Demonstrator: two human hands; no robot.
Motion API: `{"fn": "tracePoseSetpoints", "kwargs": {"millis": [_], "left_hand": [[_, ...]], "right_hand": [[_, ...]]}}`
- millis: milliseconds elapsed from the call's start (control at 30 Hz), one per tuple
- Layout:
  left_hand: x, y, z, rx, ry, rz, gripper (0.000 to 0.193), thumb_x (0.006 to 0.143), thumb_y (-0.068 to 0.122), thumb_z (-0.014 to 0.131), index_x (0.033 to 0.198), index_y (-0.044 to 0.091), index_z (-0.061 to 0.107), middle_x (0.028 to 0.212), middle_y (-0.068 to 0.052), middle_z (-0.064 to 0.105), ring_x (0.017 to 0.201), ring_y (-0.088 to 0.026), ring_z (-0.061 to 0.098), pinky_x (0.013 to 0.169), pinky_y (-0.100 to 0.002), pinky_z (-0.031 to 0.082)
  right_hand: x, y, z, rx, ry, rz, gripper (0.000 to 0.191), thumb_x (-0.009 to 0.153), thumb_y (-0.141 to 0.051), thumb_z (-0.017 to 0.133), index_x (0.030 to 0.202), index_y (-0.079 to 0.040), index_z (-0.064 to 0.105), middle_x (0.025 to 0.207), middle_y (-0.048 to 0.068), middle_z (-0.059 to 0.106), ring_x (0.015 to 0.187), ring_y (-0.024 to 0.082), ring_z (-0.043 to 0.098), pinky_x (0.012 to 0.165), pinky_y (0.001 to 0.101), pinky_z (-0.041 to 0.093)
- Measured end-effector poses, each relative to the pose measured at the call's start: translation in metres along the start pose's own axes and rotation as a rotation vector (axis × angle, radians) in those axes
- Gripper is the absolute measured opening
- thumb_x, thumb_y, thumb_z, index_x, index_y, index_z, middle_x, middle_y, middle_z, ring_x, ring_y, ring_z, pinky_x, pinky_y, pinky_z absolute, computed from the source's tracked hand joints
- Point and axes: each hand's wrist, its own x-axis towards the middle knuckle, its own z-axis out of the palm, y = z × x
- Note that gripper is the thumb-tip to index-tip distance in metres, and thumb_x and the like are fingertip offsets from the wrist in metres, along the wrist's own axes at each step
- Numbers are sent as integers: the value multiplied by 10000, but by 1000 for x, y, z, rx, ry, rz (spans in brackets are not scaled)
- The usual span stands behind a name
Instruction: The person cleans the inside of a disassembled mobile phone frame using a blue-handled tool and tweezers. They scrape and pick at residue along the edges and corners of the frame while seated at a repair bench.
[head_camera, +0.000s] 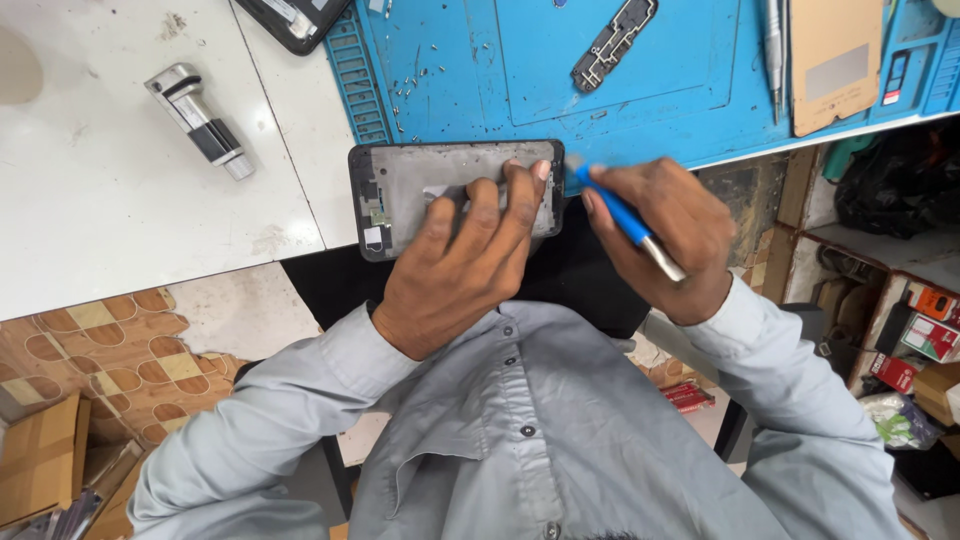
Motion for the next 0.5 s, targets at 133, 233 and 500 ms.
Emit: {"fn": "tracePoseSetpoints", "kwargs": {"millis": [133,233,500], "left_hand": [[-2,1,3,1,-5,14,421,1071,230,599,1445,47,660,1284,24,628,1108,-150,556,972,-338,415],[-3,1,5,31,2,25,430,1053,219,598,1432,27,663,1302,8,635,1101,-159,550,944,-332,425],[-3,2,3,33,3,31,418,1044,211,610,1408,18,682,1307,5,635,1098,-159,546,926,-322,430]], "right_hand": [[11,-10,-9,-83,-103,-25,263,957,61,806,1187,58,677,1021,154,715,873,267,682,737,362,532],[21,-21,-10,-128,-131,-70,248,962,68,800,1174,49,673,1016,142,710,875,270,678,764,370,535],[34,-25,-12,-189,-74,-142,258,855,117,785,1087,95,675,944,181,710,801,305,670,703,374,537]]}}
